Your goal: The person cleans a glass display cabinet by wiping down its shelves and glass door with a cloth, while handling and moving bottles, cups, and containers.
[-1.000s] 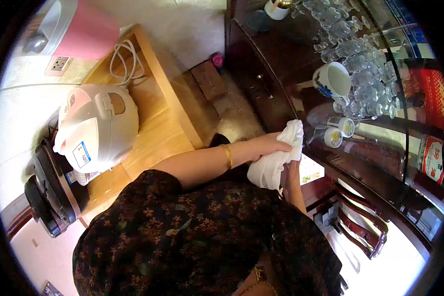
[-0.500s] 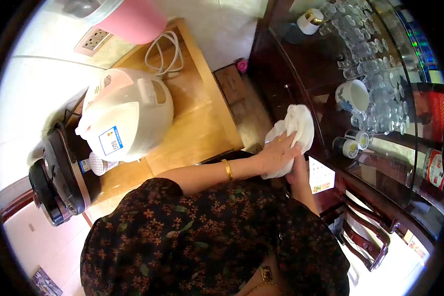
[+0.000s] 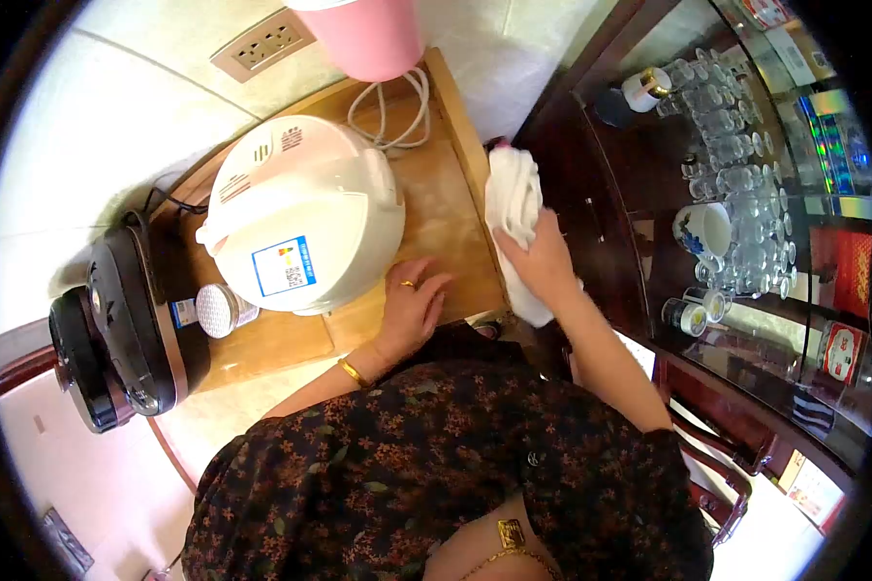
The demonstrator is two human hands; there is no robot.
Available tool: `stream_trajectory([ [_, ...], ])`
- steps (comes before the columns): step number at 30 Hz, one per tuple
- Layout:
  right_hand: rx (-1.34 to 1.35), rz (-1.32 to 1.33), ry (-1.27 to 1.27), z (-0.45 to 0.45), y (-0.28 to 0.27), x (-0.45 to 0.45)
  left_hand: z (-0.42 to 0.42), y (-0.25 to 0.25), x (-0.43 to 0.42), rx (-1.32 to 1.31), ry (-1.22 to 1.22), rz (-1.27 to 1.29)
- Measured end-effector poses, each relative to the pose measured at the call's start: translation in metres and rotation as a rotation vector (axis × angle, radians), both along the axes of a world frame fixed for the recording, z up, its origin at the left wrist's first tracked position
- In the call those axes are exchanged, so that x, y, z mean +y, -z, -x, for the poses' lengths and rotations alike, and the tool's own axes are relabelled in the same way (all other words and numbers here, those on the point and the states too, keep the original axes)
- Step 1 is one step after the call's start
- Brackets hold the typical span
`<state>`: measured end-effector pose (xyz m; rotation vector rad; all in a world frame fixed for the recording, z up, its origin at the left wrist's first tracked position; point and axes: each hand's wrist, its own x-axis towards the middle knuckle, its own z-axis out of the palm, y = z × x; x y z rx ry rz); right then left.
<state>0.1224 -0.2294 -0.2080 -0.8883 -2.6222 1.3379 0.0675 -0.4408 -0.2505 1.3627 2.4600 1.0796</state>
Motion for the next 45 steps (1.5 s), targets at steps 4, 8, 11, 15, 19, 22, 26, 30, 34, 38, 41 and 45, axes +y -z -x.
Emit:
stream_trajectory([
  [4,-0.052,-0.266,-0.163,0.08,-0.012,0.015,0.002,0.016,-0.009,0.047,-0.032,0.098],
  [8,-0.167,-0.242,-0.155,0.144,-0.025,0.026,0.001,0.017,-0.011,0.065,-0.013,0.054],
  [11,0.011,-0.389,-0.076,0.156,-0.007,0.024,0.002,0.018,-0.02,0.032,0.005,0.001],
  [15,0.181,-0.44,-0.126,0.117,0.007,0.026,0.006,-0.016,-0.049,-0.079,0.063,-0.139],
  [19,0.154,-0.365,-0.191,0.041,-0.015,0.02,0.008,-0.058,-0.097,-0.263,-0.055,-0.25],
  [22,0.323,-0.354,-0.237,0.013,-0.066,0.005,0.036,-0.082,-0.122,0.232,-0.365,-0.338],
  [26,0.649,-0.604,-0.531,0.031,-0.143,-0.05,0.089,-0.107,-0.121,0.036,-0.697,-0.652],
  [30,0.618,-0.588,-0.801,0.079,-0.153,-0.123,0.112,-0.095,-0.101,-0.572,-0.514,-0.963],
  [34,0.677,-0.713,-0.931,0.097,-0.137,-0.154,0.117,-0.078,-0.093,-0.968,-0.275,-1.191],
  [38,0.561,-0.54,-1.091,0.082,-0.141,-0.127,0.111,-0.085,-0.101,-0.637,-0.491,-0.844],
  [41,0.405,-0.45,-1.103,0.059,-0.154,-0.098,0.103,-0.094,-0.112,-0.471,-0.622,-0.729],
  [45,0.332,-0.333,-0.707,0.022,-0.138,-0.047,0.1,-0.091,-0.177,0.329,-0.912,-0.314],
])
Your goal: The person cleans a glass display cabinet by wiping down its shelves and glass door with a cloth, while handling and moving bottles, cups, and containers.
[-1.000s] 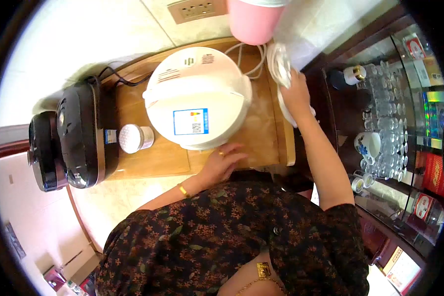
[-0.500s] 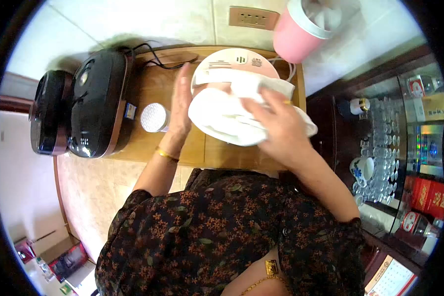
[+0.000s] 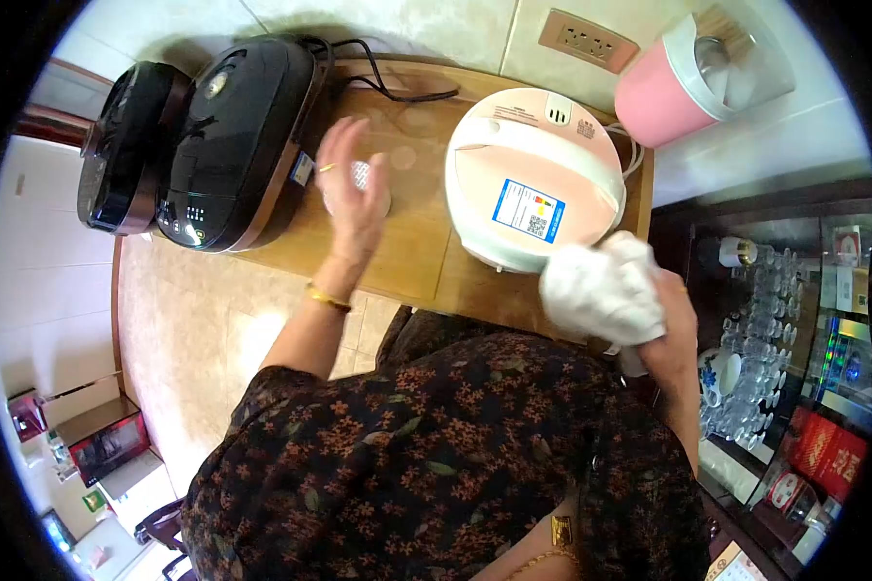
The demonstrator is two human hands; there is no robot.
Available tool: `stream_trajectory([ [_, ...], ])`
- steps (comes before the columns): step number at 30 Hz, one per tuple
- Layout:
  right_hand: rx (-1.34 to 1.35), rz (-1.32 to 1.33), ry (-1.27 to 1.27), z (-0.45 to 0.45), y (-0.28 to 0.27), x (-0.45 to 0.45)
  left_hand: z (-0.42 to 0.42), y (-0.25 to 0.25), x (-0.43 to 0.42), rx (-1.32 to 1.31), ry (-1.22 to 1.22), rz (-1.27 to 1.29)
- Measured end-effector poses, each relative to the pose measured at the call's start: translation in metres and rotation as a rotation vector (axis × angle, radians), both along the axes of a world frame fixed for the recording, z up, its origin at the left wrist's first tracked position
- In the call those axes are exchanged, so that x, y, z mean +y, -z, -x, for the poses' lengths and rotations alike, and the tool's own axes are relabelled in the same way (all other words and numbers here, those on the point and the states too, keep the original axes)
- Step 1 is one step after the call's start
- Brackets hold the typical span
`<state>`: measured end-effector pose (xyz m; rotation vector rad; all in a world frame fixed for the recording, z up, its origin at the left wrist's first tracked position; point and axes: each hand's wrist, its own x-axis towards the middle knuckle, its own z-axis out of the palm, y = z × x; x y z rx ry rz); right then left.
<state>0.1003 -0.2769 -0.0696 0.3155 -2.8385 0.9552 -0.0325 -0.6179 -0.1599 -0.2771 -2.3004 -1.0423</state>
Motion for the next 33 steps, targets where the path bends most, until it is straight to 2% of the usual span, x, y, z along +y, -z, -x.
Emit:
stream_trajectory([
  [1,0.015,0.033,0.196,-0.006,0.017,0.012,-0.005,0.006,-0.016,-0.042,-0.099,0.045],
  [2,-0.055,0.193,0.395,-0.011,0.028,0.018,-0.009,0.014,-0.026,-0.133,-0.172,0.074],
  [4,-0.043,0.375,0.601,-0.008,0.044,0.02,-0.013,0.039,-0.043,-0.246,-0.077,0.029],
  [6,-0.153,0.677,0.786,0.005,0.061,0.018,-0.019,0.049,-0.047,-0.263,-0.037,0.051],
  [7,-0.206,0.729,0.787,0.01,0.073,0.017,-0.016,0.05,-0.045,-0.265,0.01,0.062],
  [9,-0.281,0.443,0.792,0.021,0.075,-0.003,-0.014,0.049,-0.045,-0.369,0.043,-0.023],
  [10,-0.266,0.526,0.703,0.023,0.087,-0.01,-0.019,0.042,-0.04,-0.355,0.006,0.084],
  [11,-0.164,0.393,0.547,0.024,0.087,-0.013,-0.022,0.045,-0.037,-0.29,-0.004,0.195],
  [12,-0.383,0.134,0.537,0.03,0.075,-0.022,-0.013,0.075,-0.061,-0.288,0.045,0.139],
  [13,-0.38,0.219,0.56,0.027,0.122,-0.025,-0.013,0.077,-0.057,-0.366,0.091,-0.103],
  [14,-0.538,0.3,0.404,0.026,0.096,-0.027,-0.018,0.075,-0.057,-0.365,0.113,-0.132],
  [16,-0.494,0.127,0.336,0.02,0.128,-0.025,-0.012,0.091,-0.06,-0.365,0.08,-0.18],
  [22,-0.026,0.382,0.511,-0.006,0.101,0.028,-0.009,0.087,-0.073,-0.28,0.035,-0.196],
  [23,0.017,0.451,0.579,-0.014,0.07,0.036,-0.008,0.081,-0.072,-0.258,0.029,-0.291],
  [25,0.37,0.25,0.659,-0.029,0.053,0.07,0.001,0.061,-0.077,-0.173,-0.073,-0.203],
  [26,0.5,0.055,0.675,-0.038,0.035,0.092,0.007,0.051,-0.08,-0.138,-0.131,-0.193],
  [27,0.6,-0.015,0.739,-0.047,0.011,0.107,0.01,0.032,-0.075,-0.076,-0.124,-0.209],
  [29,0.841,-0.418,0.892,-0.059,-0.026,0.145,0.019,0.002,-0.076,0.076,-0.065,-0.258],
  [32,1.025,-0.702,0.928,-0.067,-0.09,0.185,0.015,-0.066,-0.046,0.222,-0.052,-0.235],
  [33,1.055,-0.802,0.913,-0.063,-0.106,0.198,0.01,-0.085,-0.033,0.194,0.001,-0.35],
])
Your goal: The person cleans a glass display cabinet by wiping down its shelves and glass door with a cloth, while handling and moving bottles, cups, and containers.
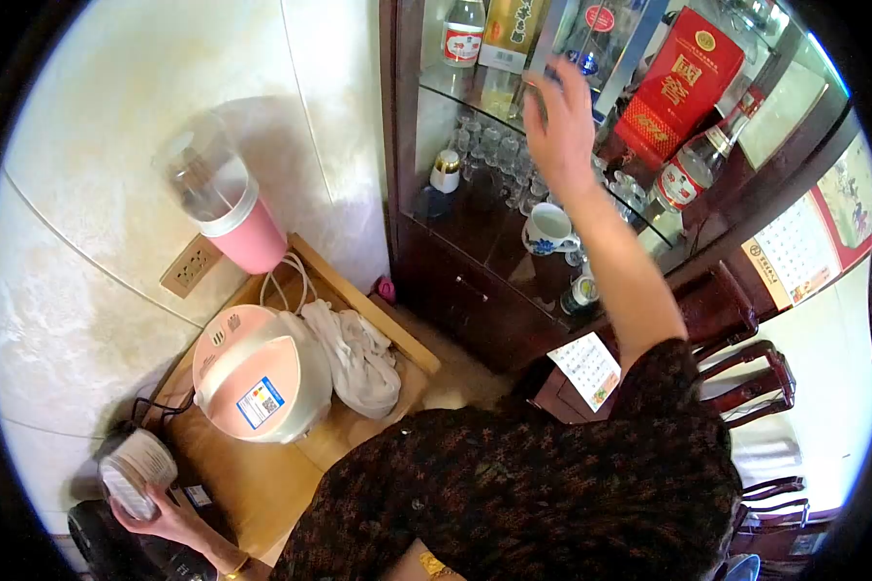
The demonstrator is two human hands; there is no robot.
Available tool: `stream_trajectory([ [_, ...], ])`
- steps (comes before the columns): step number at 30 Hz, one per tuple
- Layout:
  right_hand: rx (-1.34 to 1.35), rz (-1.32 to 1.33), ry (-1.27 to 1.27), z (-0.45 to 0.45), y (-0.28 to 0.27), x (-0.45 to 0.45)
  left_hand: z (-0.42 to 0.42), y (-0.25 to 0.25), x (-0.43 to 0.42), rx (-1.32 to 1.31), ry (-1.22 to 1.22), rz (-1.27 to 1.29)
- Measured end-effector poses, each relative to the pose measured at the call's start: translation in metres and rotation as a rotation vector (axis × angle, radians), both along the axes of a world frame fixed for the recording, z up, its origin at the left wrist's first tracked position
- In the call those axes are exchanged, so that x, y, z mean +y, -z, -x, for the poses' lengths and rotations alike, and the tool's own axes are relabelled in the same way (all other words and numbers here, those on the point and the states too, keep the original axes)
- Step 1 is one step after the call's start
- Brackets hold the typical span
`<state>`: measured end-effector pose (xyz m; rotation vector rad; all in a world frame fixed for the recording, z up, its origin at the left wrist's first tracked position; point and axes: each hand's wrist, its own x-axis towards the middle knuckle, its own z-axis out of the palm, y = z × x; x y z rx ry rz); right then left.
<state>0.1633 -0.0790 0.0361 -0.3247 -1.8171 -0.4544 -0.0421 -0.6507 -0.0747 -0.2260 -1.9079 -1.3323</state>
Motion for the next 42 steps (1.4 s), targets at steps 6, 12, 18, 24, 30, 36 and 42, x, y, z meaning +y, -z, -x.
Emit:
stream_trajectory([
  [6,-0.136,-0.18,0.132,0.03,-0.029,0.026,-0.022,-0.045,0.055,0.124,0.122,0.175],
  [12,-0.156,-0.184,0.275,0.041,-0.019,0.038,-0.05,-0.039,0.111,0.099,0.392,0.224],
  [18,-0.168,-0.158,0.316,0.046,-0.019,0.043,-0.067,-0.018,0.141,-0.021,0.704,0.177],
  [24,-0.172,-0.146,0.297,0.046,-0.02,0.036,-0.072,-0.008,0.15,-0.109,0.857,0.027],
  [30,-0.277,-0.174,0.245,0.016,-0.037,0.021,-0.068,0.007,0.154,-0.095,0.944,0.113],
  [36,-0.175,-0.333,0.239,-0.009,-0.062,0.026,-0.075,0.009,0.173,-0.14,1.01,0.154],
  [42,-0.192,-0.338,0.267,-0.001,-0.058,0.031,-0.077,0.001,0.19,-0.184,1.176,0.261],
])
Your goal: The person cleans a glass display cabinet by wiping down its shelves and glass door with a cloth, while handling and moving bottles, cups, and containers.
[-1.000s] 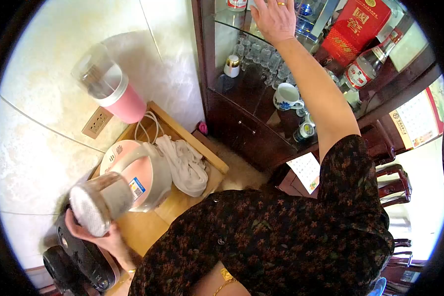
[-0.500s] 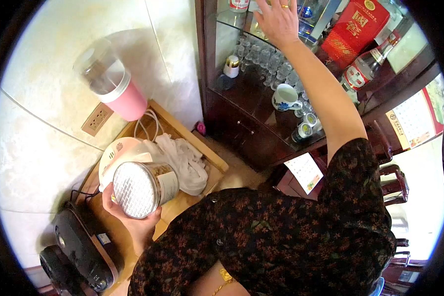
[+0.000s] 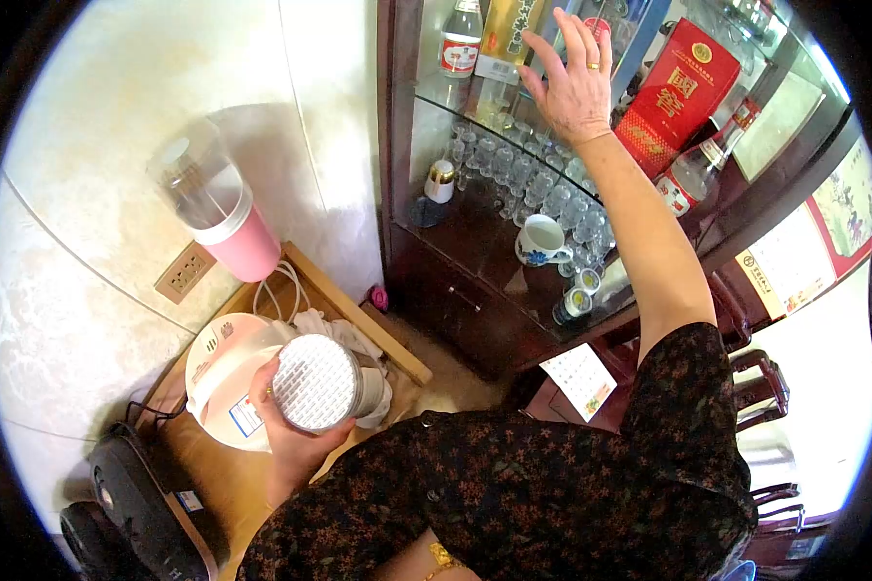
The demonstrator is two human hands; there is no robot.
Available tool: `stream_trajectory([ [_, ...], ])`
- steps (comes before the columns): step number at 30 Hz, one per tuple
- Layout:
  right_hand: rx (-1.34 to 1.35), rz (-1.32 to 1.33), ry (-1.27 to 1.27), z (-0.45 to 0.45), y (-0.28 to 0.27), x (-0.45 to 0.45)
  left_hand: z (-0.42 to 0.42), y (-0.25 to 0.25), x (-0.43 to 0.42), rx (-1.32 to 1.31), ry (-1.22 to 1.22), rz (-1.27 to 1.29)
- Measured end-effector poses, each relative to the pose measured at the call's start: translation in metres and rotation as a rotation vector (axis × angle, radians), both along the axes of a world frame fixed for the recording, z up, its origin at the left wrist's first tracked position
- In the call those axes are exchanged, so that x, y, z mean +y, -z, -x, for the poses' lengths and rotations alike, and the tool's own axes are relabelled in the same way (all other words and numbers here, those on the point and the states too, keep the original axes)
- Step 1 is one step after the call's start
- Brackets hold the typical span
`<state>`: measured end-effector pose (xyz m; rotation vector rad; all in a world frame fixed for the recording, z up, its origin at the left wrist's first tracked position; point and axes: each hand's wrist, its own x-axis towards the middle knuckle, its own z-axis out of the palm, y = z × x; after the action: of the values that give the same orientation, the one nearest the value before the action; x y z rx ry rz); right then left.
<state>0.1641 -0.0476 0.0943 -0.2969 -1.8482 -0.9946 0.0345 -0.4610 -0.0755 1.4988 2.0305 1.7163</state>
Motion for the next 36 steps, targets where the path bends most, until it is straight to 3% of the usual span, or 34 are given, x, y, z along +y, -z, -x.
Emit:
stream_trajectory([
  [7,-0.009,0.07,0.022,0.002,0.004,0.003,-0.008,0.002,0.009,0.037,0.019,0.061],
  [9,-0.016,0.08,0.02,0.0,0.003,-0.004,-0.009,0.006,0.014,-0.116,0.082,-0.016],
  [11,-0.009,0.087,0.005,-0.003,0.002,-0.011,-0.008,0.003,0.021,0.087,0.118,-0.033],
  [15,-0.124,0.095,0.005,-0.012,0.002,-0.018,-0.017,0.01,0.041,-0.05,0.17,-0.027],
  [17,-0.227,0.078,0.03,-0.019,0.001,-0.022,-0.023,0.012,0.053,0.059,0.134,-0.001],
  [19,-0.265,0.111,0.081,-0.026,0.005,-0.027,-0.034,0.009,0.067,-0.211,0.169,0.055],
  [25,-0.324,0.129,0.163,-0.025,0.002,-0.052,-0.041,0.009,0.095,-0.238,0.157,0.164],
  [27,-0.29,0.138,-0.041,-0.029,0.006,-0.054,-0.04,0.017,0.105,-0.253,0.086,0.153],
  [31,-0.344,0.143,0.014,-0.039,0.008,-0.083,-0.039,0.02,0.117,-0.334,0.065,0.188],
  [36,-0.357,0.151,-0.17,-0.07,0.009,-0.133,-0.047,0.025,0.135,-0.401,0.02,0.22],
])
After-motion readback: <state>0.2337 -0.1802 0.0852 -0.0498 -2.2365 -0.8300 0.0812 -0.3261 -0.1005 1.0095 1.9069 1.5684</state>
